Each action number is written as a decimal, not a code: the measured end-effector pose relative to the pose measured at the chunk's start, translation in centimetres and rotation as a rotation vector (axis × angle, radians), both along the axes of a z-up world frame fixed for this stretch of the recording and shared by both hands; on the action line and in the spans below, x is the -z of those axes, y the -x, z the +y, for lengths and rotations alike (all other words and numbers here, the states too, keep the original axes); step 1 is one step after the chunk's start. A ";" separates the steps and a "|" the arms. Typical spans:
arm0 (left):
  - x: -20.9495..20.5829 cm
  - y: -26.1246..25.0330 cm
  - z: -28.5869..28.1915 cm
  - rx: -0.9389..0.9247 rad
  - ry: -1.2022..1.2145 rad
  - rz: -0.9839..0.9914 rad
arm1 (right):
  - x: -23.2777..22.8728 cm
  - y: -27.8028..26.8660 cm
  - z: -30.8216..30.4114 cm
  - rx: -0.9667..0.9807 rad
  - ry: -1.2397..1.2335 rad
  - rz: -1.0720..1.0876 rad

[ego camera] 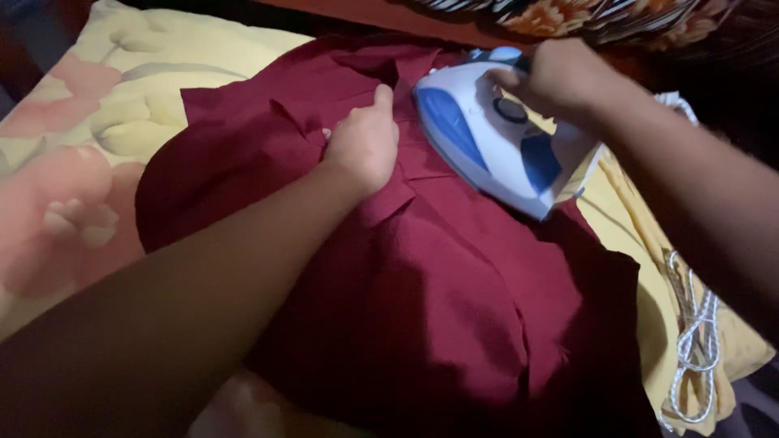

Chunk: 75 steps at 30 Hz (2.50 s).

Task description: Ironing a red pleated skirt on a flat surface.

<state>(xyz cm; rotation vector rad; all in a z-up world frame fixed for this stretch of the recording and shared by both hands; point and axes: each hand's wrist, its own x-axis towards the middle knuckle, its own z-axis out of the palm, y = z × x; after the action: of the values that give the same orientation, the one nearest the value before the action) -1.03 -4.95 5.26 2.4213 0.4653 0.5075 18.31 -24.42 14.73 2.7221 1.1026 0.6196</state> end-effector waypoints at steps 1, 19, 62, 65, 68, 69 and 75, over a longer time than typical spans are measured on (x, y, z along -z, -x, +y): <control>0.0 -0.1 -0.2 -0.008 0.008 0.020 | 0.0 -0.5 0.1 0.040 -0.011 0.078; 0.8 -0.6 -0.3 0.020 -0.116 0.162 | 0.8 -10.1 -3.0 0.229 0.131 0.070; 2.1 -1.8 0.1 -0.099 0.027 -0.015 | 0.7 0.5 -9.6 -0.037 0.065 0.016; 2.3 -2.8 0.4 -0.129 0.038 -0.030 | 0.8 -5.0 -12.3 0.006 0.186 0.119; 2.3 -3.2 0.6 -0.183 0.002 0.042 | 1.3 -5.7 -13.3 -0.063 0.135 0.123; 2.2 -3.1 0.6 -0.180 0.003 0.044 | 1.4 -4.5 -12.4 -0.060 0.136 0.125; 1.8 -2.7 0.7 -0.107 0.017 0.019 | 0.6 2.3 -7.6 0.140 0.028 0.266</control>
<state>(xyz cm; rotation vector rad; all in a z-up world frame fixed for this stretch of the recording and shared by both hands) 1.72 -4.24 3.50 2.3967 0.6078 0.5241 16.05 -31.98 14.09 2.8861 0.9491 0.2242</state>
